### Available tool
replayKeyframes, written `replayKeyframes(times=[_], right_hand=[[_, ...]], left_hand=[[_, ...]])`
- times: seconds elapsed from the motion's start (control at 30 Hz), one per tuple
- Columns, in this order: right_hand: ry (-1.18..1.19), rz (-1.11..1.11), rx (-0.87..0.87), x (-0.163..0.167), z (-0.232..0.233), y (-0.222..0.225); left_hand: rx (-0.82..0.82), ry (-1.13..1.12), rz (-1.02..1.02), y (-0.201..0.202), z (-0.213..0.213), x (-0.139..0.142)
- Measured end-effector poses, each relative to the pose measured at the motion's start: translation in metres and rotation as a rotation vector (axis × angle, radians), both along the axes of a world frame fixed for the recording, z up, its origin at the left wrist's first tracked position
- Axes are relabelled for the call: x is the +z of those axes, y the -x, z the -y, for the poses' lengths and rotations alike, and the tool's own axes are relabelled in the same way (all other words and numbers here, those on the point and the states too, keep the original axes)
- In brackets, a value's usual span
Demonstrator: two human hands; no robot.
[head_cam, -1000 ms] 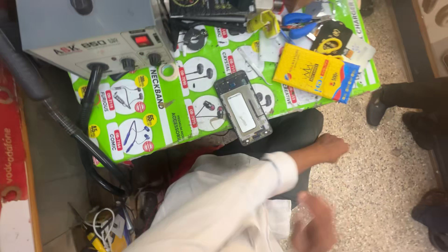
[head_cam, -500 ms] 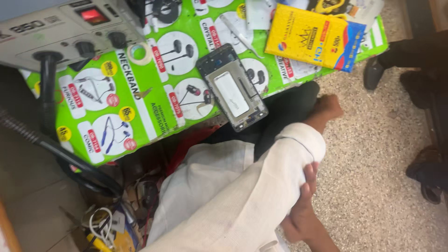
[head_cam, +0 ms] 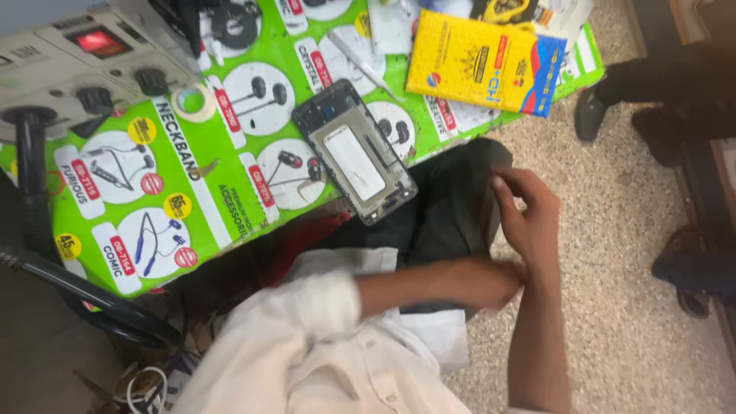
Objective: The person uses a metal prying tool to carefully separate the back cover from the internal frame of a disassembled mobile phone. They work along the edges to release the adhesive seal and then wipe the internal components with a cloth.
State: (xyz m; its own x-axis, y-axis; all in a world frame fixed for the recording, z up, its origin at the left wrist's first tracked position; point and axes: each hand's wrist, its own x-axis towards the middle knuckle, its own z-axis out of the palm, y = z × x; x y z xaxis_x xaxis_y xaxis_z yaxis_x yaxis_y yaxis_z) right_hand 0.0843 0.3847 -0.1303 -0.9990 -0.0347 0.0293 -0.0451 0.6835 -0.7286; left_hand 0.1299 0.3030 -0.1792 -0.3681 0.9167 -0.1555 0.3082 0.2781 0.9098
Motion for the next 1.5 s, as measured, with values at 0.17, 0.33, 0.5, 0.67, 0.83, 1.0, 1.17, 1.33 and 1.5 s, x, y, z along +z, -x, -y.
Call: replayKeyframes(times=[0.17, 0.33, 0.5, 0.67, 0.83, 1.0, 1.17, 1.33, 1.5], right_hand=[[-0.285, 0.005, 0.235, -0.028, 0.027, 0.060], [-0.054, -0.058, 0.160, -0.058, 0.082, 0.089], [0.115, -0.145, 0.462, -0.071, 0.147, 0.083], [0.099, -0.230, 0.576, -0.071, 0.173, 0.077], [0.090, -0.268, 0.581, -0.076, 0.167, 0.080], [0.066, -0.290, 0.452, -0.075, 0.119, 0.093], [-0.398, -0.601, 0.412, -0.068, 0.085, 0.095], [-0.364, -0.494, 0.292, -0.068, 0.058, 0.090], [-0.475, -0.279, 0.260, -0.070, 0.038, 0.087]], left_hand=[[0.074, -0.440, -0.044, -0.027, 0.089, 0.003], [0.323, -0.396, 0.024, -0.034, 0.120, 0.005], [0.440, -0.406, 0.103, -0.040, 0.113, -0.027], [0.575, -0.403, 0.090, -0.042, 0.114, -0.040], [0.660, -0.374, 0.050, -0.039, 0.116, -0.042], [0.575, -0.420, 0.188, -0.033, 0.119, -0.038], [0.529, -0.489, 0.209, -0.028, 0.119, -0.032], [0.483, -0.519, 0.236, -0.031, 0.109, -0.030], [0.351, -0.516, 0.197, -0.034, 0.107, -0.025]])
